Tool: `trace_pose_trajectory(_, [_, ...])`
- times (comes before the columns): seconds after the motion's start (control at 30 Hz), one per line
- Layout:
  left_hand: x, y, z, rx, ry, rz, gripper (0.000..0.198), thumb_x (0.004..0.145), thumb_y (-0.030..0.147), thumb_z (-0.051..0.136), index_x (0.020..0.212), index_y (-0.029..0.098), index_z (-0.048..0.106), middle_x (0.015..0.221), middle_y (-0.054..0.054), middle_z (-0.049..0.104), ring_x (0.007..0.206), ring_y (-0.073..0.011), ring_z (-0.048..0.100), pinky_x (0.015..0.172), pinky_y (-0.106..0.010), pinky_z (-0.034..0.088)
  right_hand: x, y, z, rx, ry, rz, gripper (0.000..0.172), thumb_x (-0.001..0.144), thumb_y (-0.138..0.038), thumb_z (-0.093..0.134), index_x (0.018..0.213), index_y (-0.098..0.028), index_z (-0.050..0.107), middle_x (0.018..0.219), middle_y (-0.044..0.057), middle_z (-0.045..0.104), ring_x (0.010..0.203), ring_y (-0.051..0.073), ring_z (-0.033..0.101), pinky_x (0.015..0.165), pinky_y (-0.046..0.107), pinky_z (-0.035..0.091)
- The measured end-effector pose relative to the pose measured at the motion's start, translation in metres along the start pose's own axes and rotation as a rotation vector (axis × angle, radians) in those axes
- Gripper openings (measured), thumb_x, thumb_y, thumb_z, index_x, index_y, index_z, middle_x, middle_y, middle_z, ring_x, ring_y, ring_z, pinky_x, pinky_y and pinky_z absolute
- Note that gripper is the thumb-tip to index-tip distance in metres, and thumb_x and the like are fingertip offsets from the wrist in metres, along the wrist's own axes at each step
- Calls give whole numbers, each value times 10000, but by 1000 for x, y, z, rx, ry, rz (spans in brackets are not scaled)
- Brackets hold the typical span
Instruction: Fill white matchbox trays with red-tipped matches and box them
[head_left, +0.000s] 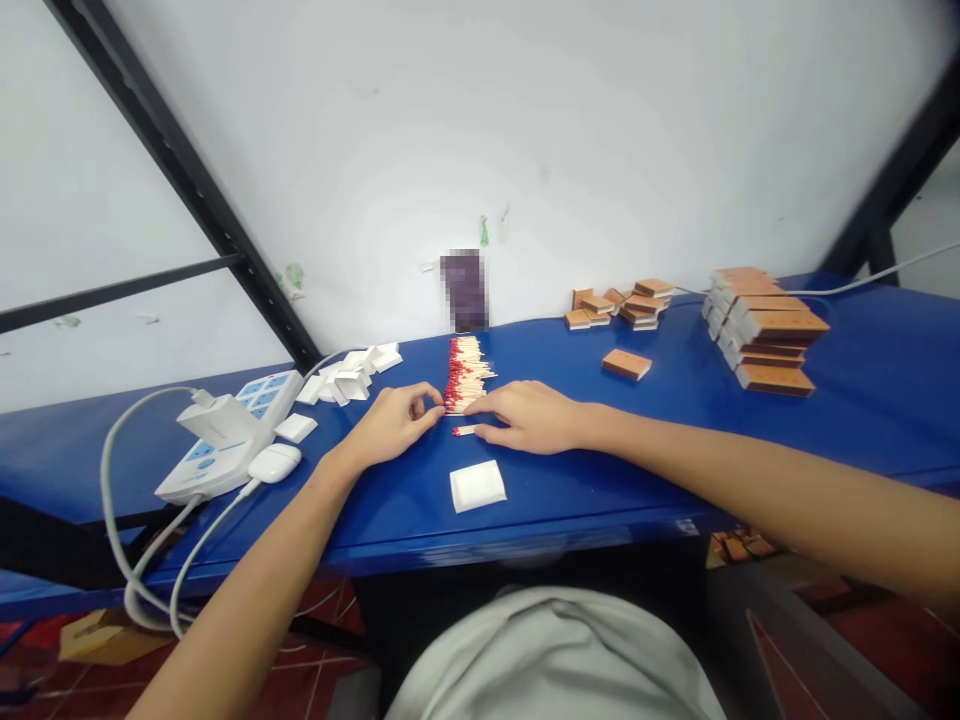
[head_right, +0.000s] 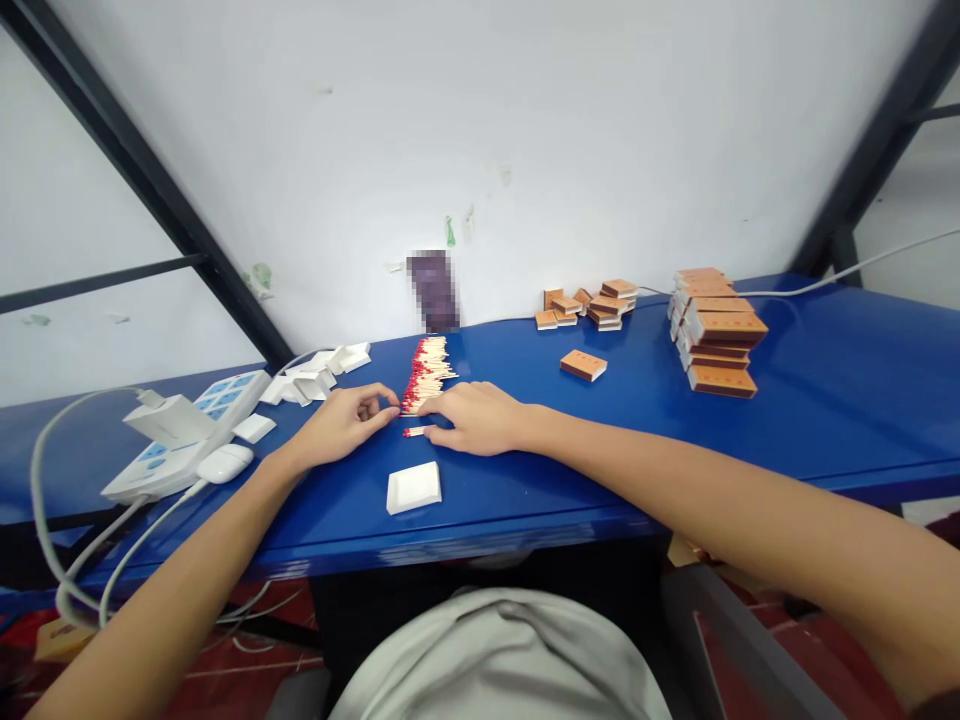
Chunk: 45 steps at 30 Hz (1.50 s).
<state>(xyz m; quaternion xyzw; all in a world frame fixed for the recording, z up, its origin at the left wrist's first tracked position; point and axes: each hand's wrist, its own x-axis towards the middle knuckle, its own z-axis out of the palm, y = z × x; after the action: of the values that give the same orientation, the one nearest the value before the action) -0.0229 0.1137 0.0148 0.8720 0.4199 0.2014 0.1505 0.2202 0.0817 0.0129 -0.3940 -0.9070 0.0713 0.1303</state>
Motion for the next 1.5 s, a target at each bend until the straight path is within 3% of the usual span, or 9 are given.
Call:
trace_pose_trajectory(0.23, [1, -4, 5, -8, -8, 27, 209, 914, 346, 543, 913, 179, 669, 581, 53, 458, 549, -128, 432, 562, -249, 318, 1, 1, 1, 16, 7, -7, 430, 958, -384, 489, 1348, -249, 610, 1085, 80, 732, 934, 227, 666, 750, 303, 420])
trace_pose_trajectory(0.67, [0, -8, 11, -76, -37, 61, 140, 897, 293, 564, 852, 181, 636, 626, 45, 534, 574, -120, 468, 566, -238, 351, 1, 3, 2, 12, 13, -33, 394, 950, -361, 510, 1297, -223, 637, 989, 79, 736, 860, 215, 662, 719, 292, 407])
trace_pose_trajectory(1.0, [-1, -4, 14, -17, 1, 94, 57, 865, 210, 570, 821, 188, 599, 593, 67, 492, 549, -107, 452, 570, -232, 340, 2, 4, 4, 157, 49, -201, 326, 914, -209, 538, 1182, -205, 723, 794, 22, 719, 643, 123, 580, 639, 232, 378])
trace_pose_trajectory(1.5, [-4, 0, 13, 5, -8, 123, 61, 851, 159, 555, 805, 192, 577, 582, 75, 479, 533, -103, 451, 560, -234, 336, 2, 5, 7, 171, 52, -205, 368, 856, -116, 522, 1133, -202, 749, 878, 39, 755, 712, 141, 636, 690, 242, 423])
